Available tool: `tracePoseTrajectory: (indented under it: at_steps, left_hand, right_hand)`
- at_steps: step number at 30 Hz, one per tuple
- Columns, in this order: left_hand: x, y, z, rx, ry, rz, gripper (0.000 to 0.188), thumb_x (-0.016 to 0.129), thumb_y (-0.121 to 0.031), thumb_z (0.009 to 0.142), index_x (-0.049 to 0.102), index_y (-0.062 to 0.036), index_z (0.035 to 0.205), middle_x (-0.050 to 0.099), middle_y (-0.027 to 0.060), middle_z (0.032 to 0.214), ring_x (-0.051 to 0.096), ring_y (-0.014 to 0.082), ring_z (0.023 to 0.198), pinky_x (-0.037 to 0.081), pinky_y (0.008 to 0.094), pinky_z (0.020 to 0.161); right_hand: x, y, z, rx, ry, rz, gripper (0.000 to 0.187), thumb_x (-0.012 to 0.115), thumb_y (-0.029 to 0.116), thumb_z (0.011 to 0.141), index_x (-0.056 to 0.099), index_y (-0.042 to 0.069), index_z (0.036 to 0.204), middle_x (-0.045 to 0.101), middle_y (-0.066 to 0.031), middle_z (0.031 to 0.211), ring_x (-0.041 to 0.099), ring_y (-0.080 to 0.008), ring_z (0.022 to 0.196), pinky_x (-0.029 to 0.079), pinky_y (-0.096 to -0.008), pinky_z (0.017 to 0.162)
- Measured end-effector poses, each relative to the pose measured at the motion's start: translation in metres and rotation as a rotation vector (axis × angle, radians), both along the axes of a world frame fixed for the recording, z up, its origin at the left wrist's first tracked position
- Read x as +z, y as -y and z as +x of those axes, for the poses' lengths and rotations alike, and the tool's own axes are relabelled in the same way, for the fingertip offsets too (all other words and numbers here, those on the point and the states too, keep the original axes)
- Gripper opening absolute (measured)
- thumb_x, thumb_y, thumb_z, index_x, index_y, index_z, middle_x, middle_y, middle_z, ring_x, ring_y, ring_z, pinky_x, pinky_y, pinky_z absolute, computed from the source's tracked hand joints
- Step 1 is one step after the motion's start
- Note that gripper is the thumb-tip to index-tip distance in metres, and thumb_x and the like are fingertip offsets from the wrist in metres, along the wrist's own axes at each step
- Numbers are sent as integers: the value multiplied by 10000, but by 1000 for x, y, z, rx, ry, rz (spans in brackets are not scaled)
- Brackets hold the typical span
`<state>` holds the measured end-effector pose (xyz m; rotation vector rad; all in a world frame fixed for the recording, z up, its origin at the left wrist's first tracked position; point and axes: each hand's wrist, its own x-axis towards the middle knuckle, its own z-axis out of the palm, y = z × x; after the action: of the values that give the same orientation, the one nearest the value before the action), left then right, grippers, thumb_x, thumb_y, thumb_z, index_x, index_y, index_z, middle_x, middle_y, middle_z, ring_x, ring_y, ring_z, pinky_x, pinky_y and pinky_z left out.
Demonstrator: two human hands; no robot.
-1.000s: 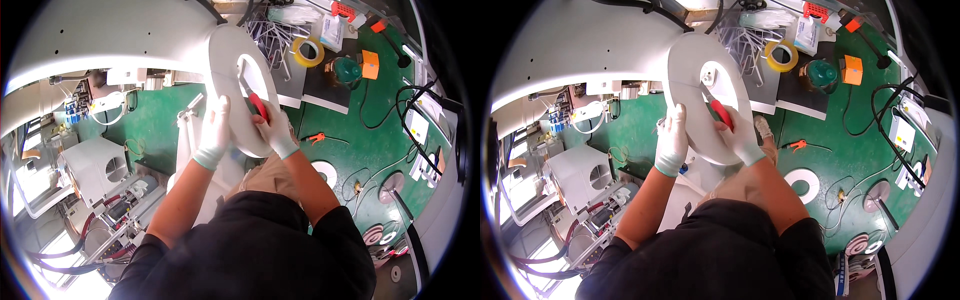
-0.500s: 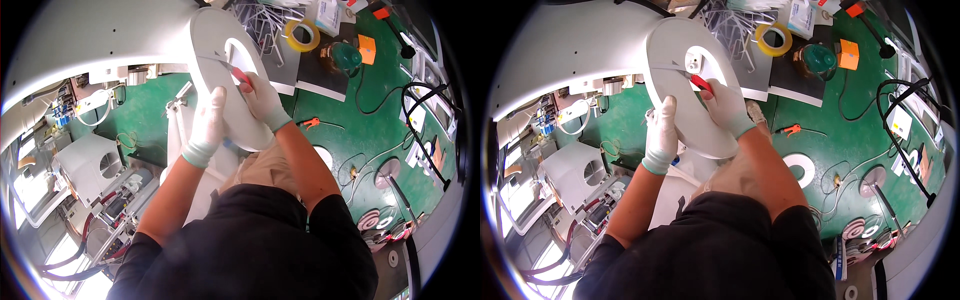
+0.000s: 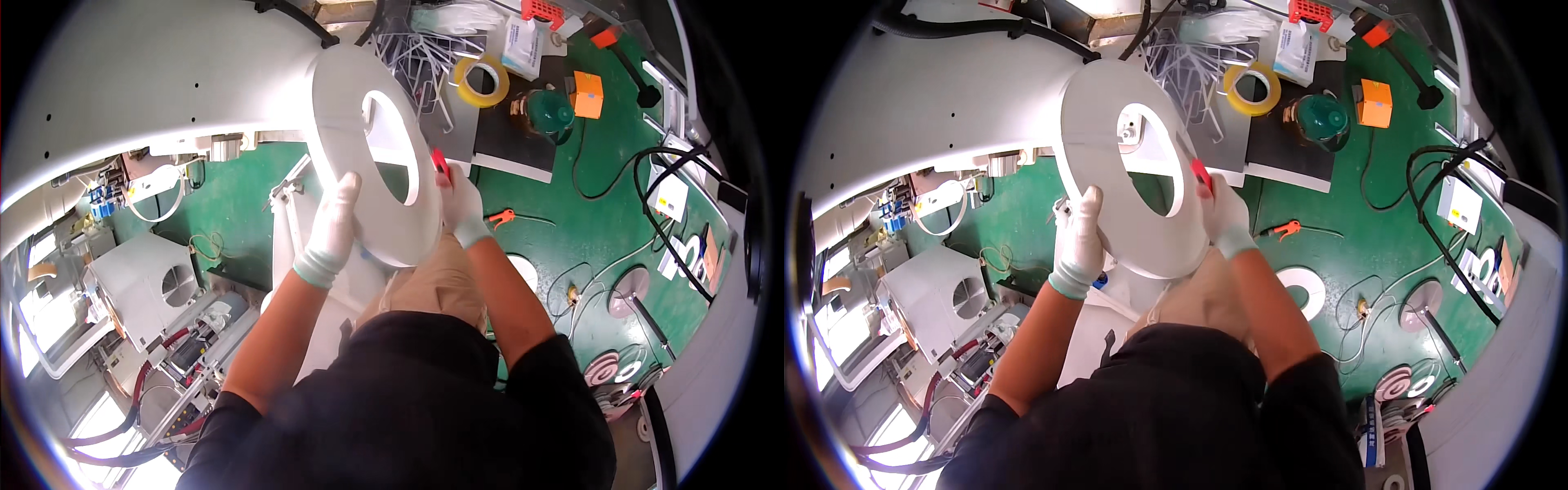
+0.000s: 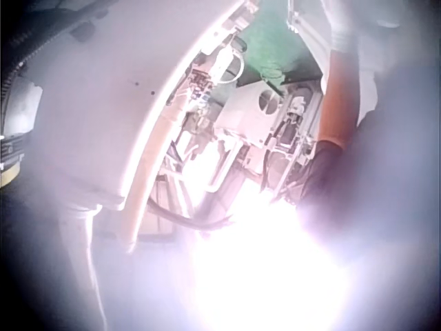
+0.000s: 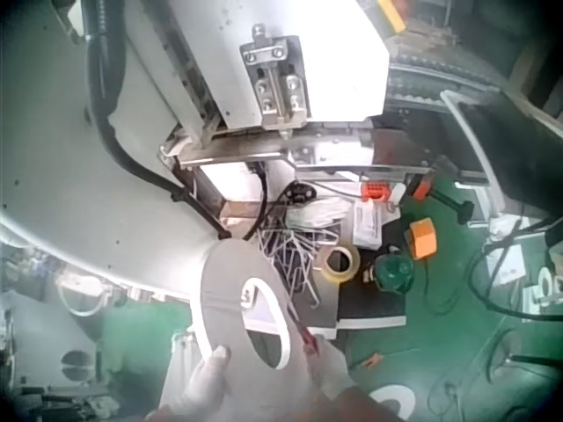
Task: The person picks up a long wooden panel from a stack, places it onto a guide rail of an industrial machine, and then removes it; they subsequently pick up a roll of white edging tape, use a small tool to trim a portion, and then handle a blue cylindrical component.
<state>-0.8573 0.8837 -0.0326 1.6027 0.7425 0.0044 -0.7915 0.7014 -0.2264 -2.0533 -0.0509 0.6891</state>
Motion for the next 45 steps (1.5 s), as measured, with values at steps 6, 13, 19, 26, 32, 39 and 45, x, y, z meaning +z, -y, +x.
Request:
tracePoseTrajectory:
  at_steps: [6,13,19,26,32,39,45]
  left_hand:
    - [-34,-19,-4,96,82,-598,768,598,-605,988,493,-12,1464,611,209,1383,591,363,1302,477,501,1120]
    - [-35,-24,-8,132,142,-683,854,621,-657,945,488,14,1456,618,233,1351,611,384,1256,496,513,1106]
    - [1,-30,20,146,103,-724,775,530,-661,992,554,14,1371,678,231,1160,679,355,1043,563,498,948]
    - [-1,-48,52,225,34,-709,644,605,-603,981,633,0,1205,720,198,957,738,315,836,636,442,768]
    - [-3,-44,61,177,13,-641,655,604,-612,971,643,2,1195,720,216,968,748,322,837,647,464,750]
    - [-1,-52,56,99,-8,-675,765,523,-636,1003,608,58,1312,719,297,1106,751,402,976,641,521,864]
    - [-6,-57,45,209,-23,-660,760,531,-650,990,616,40,1299,713,274,1064,746,383,910,645,518,817]
  right_hand:
    - [-30,54,-19,32,-44,-24,435,474,467,1053,608,101,1246,698,-231,1070,654,-461,1008,515,-502,841]
    - [-88,57,-35,208,-114,-152,416,502,461,1032,614,163,1300,698,-203,1171,658,-452,1047,521,-538,870]
    - [-108,36,-42,132,-7,-17,368,527,377,1009,661,139,1257,691,-215,1196,670,-444,1016,531,-530,862]
    - [-66,67,-66,234,-97,43,435,511,495,1038,676,115,1170,716,-198,990,664,-452,955,528,-502,793]
    - [-100,73,-82,126,-221,-123,475,472,535,1054,665,106,1118,709,-188,967,663,-443,925,521,-503,772]
    - [-63,81,-97,188,-184,88,440,446,496,1070,663,132,1186,715,-174,971,674,-429,933,526,-496,791]
    - [-91,71,-99,173,-115,-84,409,429,480,1079,627,127,1138,709,-192,974,660,-462,937,514,-545,796]
